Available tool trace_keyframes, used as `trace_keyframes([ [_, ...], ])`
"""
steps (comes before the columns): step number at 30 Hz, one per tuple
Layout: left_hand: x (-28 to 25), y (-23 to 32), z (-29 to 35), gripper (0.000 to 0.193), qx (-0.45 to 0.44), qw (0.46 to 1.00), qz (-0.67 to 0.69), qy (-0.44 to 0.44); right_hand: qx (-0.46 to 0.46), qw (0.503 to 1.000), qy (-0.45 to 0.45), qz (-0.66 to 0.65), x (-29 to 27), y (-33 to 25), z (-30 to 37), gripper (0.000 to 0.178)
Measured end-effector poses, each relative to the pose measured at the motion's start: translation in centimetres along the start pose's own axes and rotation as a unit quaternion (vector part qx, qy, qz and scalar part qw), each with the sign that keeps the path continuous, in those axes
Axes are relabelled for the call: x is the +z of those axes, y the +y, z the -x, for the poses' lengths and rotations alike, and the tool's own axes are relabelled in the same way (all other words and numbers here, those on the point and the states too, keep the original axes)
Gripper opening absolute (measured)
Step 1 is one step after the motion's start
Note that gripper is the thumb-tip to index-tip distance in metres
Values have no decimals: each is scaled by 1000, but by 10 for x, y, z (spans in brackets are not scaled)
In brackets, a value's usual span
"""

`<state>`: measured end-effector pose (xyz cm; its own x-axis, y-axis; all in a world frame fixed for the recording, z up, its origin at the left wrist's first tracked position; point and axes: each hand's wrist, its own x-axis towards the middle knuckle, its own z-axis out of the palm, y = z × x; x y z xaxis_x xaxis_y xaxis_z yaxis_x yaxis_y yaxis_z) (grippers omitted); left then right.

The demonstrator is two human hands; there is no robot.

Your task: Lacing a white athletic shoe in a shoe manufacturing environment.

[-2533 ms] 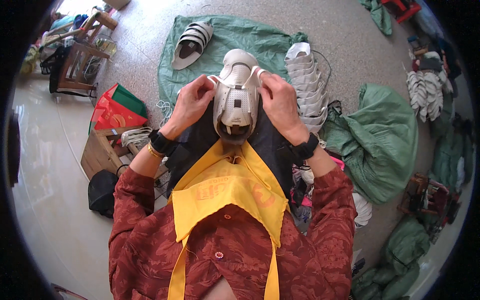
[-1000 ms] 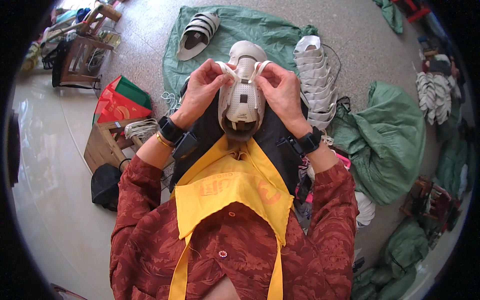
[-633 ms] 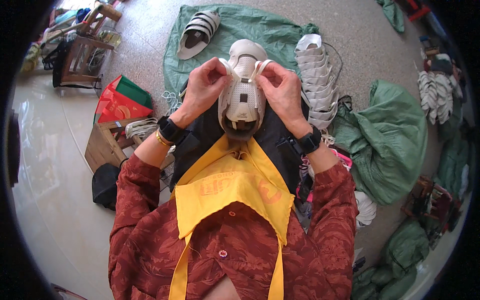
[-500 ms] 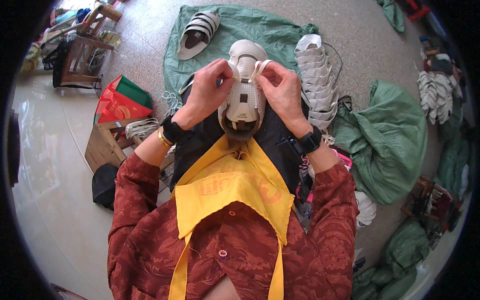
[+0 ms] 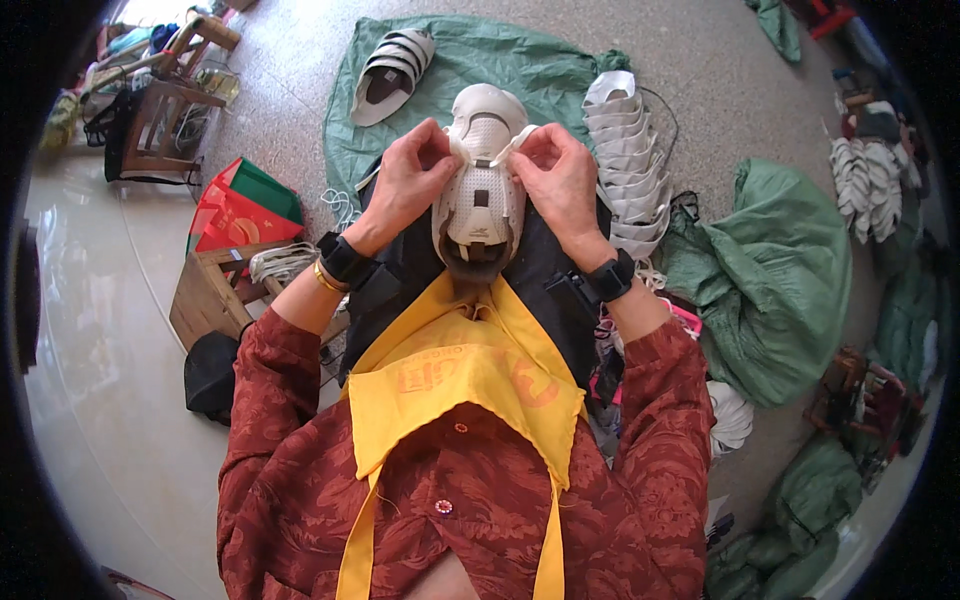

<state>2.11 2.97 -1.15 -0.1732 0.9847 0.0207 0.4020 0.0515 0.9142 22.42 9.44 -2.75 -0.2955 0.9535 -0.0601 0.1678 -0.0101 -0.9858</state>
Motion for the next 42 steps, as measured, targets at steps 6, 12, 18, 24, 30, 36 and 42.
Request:
trace_keyframes([
  [6,6,1,6,16,16,997,-37,61,-78,992,24,95,1,-7,5,10],
  [12,8,0,6,12,72,995,-40,51,-184,966,1,181,-2,-16,13,11],
  [18,13,4,11,26,108,987,-101,68,-176,956,-79,220,-5,-28,25,33],
  [24,22,13,10,47,90,982,-161,35,-168,926,-62,333,4,-25,27,36],
  [30,27,14,7,49,100,974,-196,50,-156,942,-48,294,1,-18,18,24],
  [36,33,10,6,47,129,968,-204,72,-135,967,-34,213,-4,-18,17,16],
  [42,32,8,7,48,133,968,-196,79,-104,975,-20,197,-2,-20,23,12],
])
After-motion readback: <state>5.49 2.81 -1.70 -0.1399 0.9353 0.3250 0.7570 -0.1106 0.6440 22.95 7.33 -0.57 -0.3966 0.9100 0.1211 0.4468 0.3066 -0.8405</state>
